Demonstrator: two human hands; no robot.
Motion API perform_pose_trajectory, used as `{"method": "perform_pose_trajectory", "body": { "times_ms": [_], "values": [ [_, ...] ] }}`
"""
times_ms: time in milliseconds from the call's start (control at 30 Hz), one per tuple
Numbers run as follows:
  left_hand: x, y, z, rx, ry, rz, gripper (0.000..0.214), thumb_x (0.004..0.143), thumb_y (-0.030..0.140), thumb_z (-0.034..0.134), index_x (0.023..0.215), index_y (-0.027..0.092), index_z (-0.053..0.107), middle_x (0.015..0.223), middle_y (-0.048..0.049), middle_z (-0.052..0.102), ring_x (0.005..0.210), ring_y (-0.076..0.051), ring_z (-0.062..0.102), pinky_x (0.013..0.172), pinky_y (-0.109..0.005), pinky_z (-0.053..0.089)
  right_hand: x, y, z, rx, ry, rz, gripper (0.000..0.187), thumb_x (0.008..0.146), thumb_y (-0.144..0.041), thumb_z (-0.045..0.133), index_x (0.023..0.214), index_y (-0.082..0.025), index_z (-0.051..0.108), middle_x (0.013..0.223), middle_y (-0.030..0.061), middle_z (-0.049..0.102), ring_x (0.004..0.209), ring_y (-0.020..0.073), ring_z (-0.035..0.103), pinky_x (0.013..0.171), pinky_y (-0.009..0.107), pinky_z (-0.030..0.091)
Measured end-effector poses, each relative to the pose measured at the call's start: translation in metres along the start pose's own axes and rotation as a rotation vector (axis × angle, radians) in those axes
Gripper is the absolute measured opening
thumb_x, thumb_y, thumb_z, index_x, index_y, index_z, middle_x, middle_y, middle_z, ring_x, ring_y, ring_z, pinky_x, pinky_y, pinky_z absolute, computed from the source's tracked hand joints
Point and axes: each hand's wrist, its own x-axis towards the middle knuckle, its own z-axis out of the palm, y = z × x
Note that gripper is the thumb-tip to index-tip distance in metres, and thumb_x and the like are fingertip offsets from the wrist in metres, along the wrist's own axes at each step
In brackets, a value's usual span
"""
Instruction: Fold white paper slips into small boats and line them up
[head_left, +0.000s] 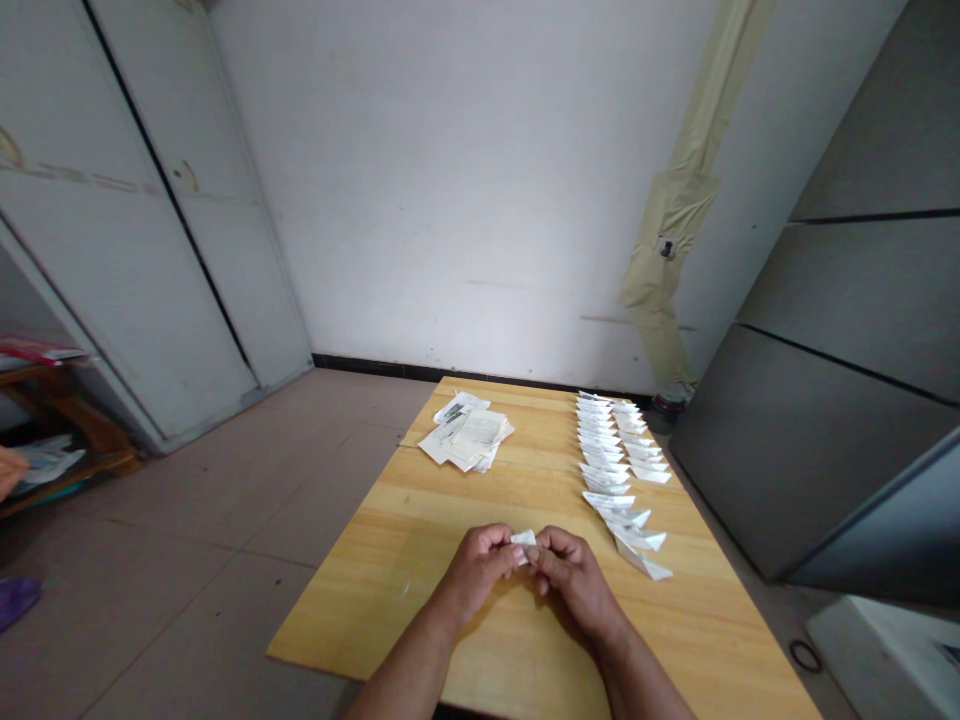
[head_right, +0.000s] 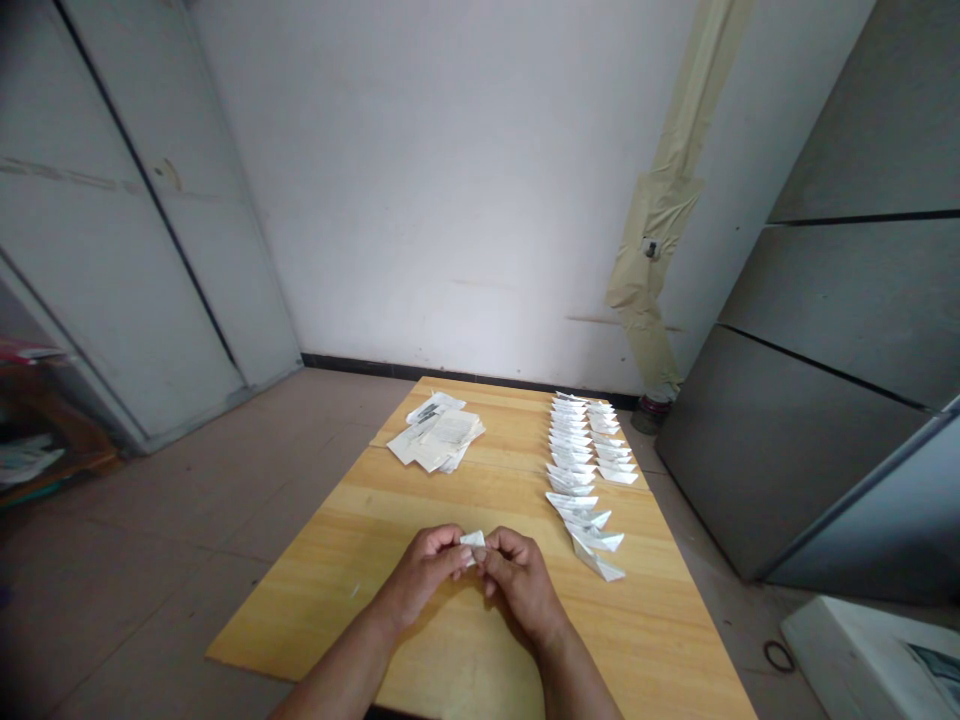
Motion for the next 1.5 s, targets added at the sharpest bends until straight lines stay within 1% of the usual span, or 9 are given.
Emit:
{"method": "perform_pose_trajectory", "body": {
  "times_ms": [100,300,533,633,867,1000,1167,1300,1500],
  "values": [
    [-0.001,0.003,0.000,-0.038,-0.022,0.007,0.029,0.071,0.040,0.065,0.061,0.015,0.054,0.059,-0.0012,0.054,0.058,-0.012,0.045,0.057,-0.025,0.032,0.001,0.001,0.000,0.043,-0.005,0.010,0.039,0.073,-0.052,0.073,0.064,-0.018,0.057,0.047,-0.0033,0.053,0.041,0.0086,0.041,0.041,0.020,0.032],
    [-0.002,0.009,0.004,-0.046,-0.018,0.004,0.036,0.066,0.047,0.074,0.065,0.015,0.056,0.059,0.0012,0.052,0.057,-0.011,0.043,0.056,-0.024,0.032,0.001,-0.002,0.000,0.041,0.051,0.012,0.036,0.073,-0.049,0.074,0.067,-0.017,0.059,0.048,-0.0037,0.054,0.043,0.0079,0.041,0.044,0.020,0.033],
    [-0.002,0.010,0.007,-0.055,0.039,0.013,0.034,0.065,0.043,0.074,0.063,0.016,0.055,0.057,0.0033,0.049,0.056,-0.010,0.040,0.055,-0.023,0.031,0.001,-0.003,0.000,-0.058,0.075,0.029,0.039,0.071,-0.051,0.074,0.066,-0.017,0.057,0.048,-0.0040,0.054,0.043,0.0072,0.039,0.044,0.020,0.028],
    [-0.002,0.009,0.006,-0.063,0.035,0.014,0.031,0.066,0.041,0.073,0.064,0.016,0.055,0.057,0.0026,0.051,0.057,-0.010,0.041,0.056,-0.023,0.032,0.000,-0.005,0.001,-0.060,0.044,0.009,0.038,0.074,-0.051,0.072,0.066,-0.017,0.056,0.049,-0.0032,0.055,0.044,0.0074,0.039,0.046,0.021,0.028],
    [-0.005,0.009,0.006,-0.076,-0.054,0.029,0.026,0.074,0.039,0.067,0.073,0.014,0.062,0.066,-0.0025,0.058,0.060,-0.012,0.044,0.058,-0.025,0.033,-0.002,-0.004,0.001,0.063,-0.048,0.012,0.038,0.076,-0.052,0.070,0.068,-0.018,0.058,0.050,-0.0027,0.055,0.047,0.0105,0.045,0.046,0.021,0.033],
    [-0.004,0.011,0.007,-0.018,-0.015,0.032,0.025,0.073,0.039,0.066,0.074,0.015,0.060,0.064,0.0008,0.053,0.061,-0.012,0.041,0.058,-0.024,0.032,0.000,-0.004,0.002,-0.006,0.025,-0.006,0.036,0.075,-0.050,0.073,0.069,-0.018,0.057,0.053,-0.0043,0.053,0.048,0.0085,0.041,0.048,0.021,0.031],
    [-0.003,0.002,0.011,0.144,-0.009,0.062,0.024,0.074,0.038,0.061,0.067,0.017,0.050,0.063,0.0042,0.042,0.062,-0.011,0.036,0.056,-0.024,0.028,0.000,-0.009,0.001,-0.010,0.103,-0.047,0.032,0.070,-0.045,0.077,0.075,-0.018,0.060,0.065,-0.0035,0.055,0.058,0.0097,0.043,0.053,0.022,0.031],
    [-0.002,-0.003,0.011,0.236,0.000,0.087,0.024,0.074,0.035,0.059,0.063,0.018,0.046,0.061,0.0045,0.038,0.062,-0.011,0.034,0.056,-0.024,0.026,0.000,-0.008,-0.001,-0.035,0.116,-0.057,0.032,0.072,-0.045,0.074,0.068,-0.018,0.059,0.058,-0.0039,0.051,0.054,0.0096,0.040,0.051,0.022,0.030],
    [-0.002,0.003,0.010,0.105,0.036,0.049,0.029,0.070,0.039,0.065,0.060,0.018,0.046,0.058,0.0050,0.040,0.057,-0.010,0.035,0.054,-0.023,0.027,0.000,-0.009,0.002,0.056,0.138,0.018,0.034,0.070,-0.048,0.073,0.069,-0.019,0.056,0.050,-0.0048,0.050,0.046,0.0100,0.039,0.048,0.023,0.031]
  ]
}}
